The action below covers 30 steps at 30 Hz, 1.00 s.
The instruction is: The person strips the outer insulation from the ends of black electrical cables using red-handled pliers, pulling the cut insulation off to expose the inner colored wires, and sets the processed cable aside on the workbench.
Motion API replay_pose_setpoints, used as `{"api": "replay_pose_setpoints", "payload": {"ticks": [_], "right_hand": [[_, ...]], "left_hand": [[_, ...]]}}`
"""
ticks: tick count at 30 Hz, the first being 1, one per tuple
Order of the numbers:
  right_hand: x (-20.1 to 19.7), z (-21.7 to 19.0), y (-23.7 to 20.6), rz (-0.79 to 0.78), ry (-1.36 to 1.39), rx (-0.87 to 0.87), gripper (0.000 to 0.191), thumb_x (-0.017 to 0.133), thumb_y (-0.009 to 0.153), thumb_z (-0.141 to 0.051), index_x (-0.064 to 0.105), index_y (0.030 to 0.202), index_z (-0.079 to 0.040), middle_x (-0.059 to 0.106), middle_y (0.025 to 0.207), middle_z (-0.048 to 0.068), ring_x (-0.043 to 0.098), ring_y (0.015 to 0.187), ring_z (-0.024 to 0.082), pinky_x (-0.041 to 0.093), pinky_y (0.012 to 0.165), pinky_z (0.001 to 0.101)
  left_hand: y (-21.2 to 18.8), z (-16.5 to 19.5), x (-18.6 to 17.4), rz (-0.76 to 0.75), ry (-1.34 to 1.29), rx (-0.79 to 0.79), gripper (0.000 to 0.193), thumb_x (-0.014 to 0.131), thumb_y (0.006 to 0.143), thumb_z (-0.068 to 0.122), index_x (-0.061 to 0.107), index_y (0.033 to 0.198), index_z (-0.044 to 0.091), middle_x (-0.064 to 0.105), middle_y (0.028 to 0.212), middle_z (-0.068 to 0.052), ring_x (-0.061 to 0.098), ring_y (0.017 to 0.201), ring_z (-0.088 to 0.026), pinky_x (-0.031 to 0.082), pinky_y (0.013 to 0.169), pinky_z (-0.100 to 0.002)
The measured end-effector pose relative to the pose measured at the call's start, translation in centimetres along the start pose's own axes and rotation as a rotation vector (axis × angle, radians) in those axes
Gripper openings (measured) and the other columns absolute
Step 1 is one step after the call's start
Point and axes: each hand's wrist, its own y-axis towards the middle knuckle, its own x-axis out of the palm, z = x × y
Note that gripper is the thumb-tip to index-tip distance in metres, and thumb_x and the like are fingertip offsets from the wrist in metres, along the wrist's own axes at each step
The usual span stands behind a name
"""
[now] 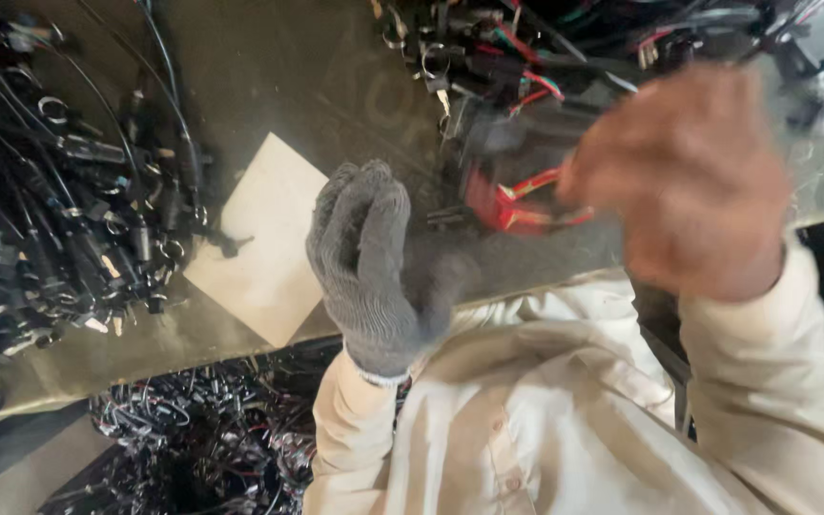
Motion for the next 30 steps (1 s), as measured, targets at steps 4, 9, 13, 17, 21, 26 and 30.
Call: {"api": "replay_pose_setpoints", "payload": {"ticks": [4,9,13,17,21,26,30], "right_hand": [[0.7,-2.2,0.8,0.019,-0.066,-0.093,0.021,0.078,0.079,-0.013,0.074,0.099,-0.018,0.071,0.102,0.005,0.060,0.101,0.025,0.039,0.089,0.0488],[5.1,-5.1,-1.5,0.166,0.626,0.622,0.028,0.060,0.106,-0.034,0.062,0.112,-0.007,0.059,0.110,0.014,0.058,0.108,0.020,0.048,0.095,0.0358],[6.6,-5.5,-4.8,0.095,1.417,1.004,0.040,0.057,0.108,-0.038,0.058,0.119,0.000,0.067,0.097,0.010,0.067,0.092,0.019,0.054,0.088,0.0329],[6.5,-7.1,-5.4,0.349,1.855,1.033,0.024,0.058,0.113,-0.022,0.055,0.113,0.002,0.061,0.084,0.008,0.059,0.075,0.016,0.048,0.071,0.0312],[6.3,-11.2,-4.4,0.002,1.422,0.398,0.013,0.053,0.112,-0.014,0.055,0.116,-0.002,0.059,0.095,0.013,0.067,0.083,0.030,0.057,0.077,0.0350],[4.0,-9.8,-3.2,-0.049,1.231,0.155,0.021,0.058,0.105,-0.009,0.058,0.120,0.005,0.066,0.088,0.009,0.066,0.068,0.026,0.051,0.065,0.0375],[2.7,-8.0,-2.5,-0.038,0.556,-0.067,0.025,0.069,0.091,-0.007,0.062,0.112,0.005,0.055,0.067,0.001,0.052,0.050,0.018,0.040,0.049,0.0355]], "left_hand": [[-1.1,-0.5,0.6,-0.515,-0.788,-0.228,0.047,0.074,0.093,0.025,0.058,0.123,-0.006,0.065,0.116,-0.026,0.066,0.105,-0.037,0.053,0.094,-0.044],[-4.9,1.6,2.1,-0.512,-1.179,-0.724,0.027,0.065,0.104,0.023,0.067,0.119,0.000,0.067,0.101,-0.014,0.066,0.084,-0.021,0.054,0.080,-0.034],[-6.9,2.4,2.8,-0.490,-0.763,-0.462,0.029,0.068,0.097,0.014,0.063,0.123,0.004,0.067,0.108,-0.013,0.068,0.095,-0.028,0.056,0.086,-0.038],[-6.8,2.0,3.3,-0.385,-0.398,-0.308,0.033,0.074,0.093,0.014,0.062,0.122,0.006,0.066,0.108,-0.015,0.067,0.096,-0.034,0.054,0.084,-0.041],[-6.0,1.1,4.0,-0.259,-0.376,-0.318,0.029,0.071,0.097,0.020,0.062,0.120,0.005,0.066,0.108,-0.015,0.067,0.097,-0.034,0.054,0.086,-0.043],[-5.8,0.8,3.8,-0.379,-0.831,-0.326,0.027,0.067,0.102,0.027,0.062,0.117,0.005,0.067,0.107,-0.016,0.067,0.098,-0.034,0.054,0.089,-0.045],[-5.6,0.6,2.2,-0.058,-1.110,-0.553,0.030,0.064,0.106,0.033,0.062,0.115,0.004,0.067,0.106,-0.016,0.067,0.099,-0.034,0.054,0.092,-0.047]]}}
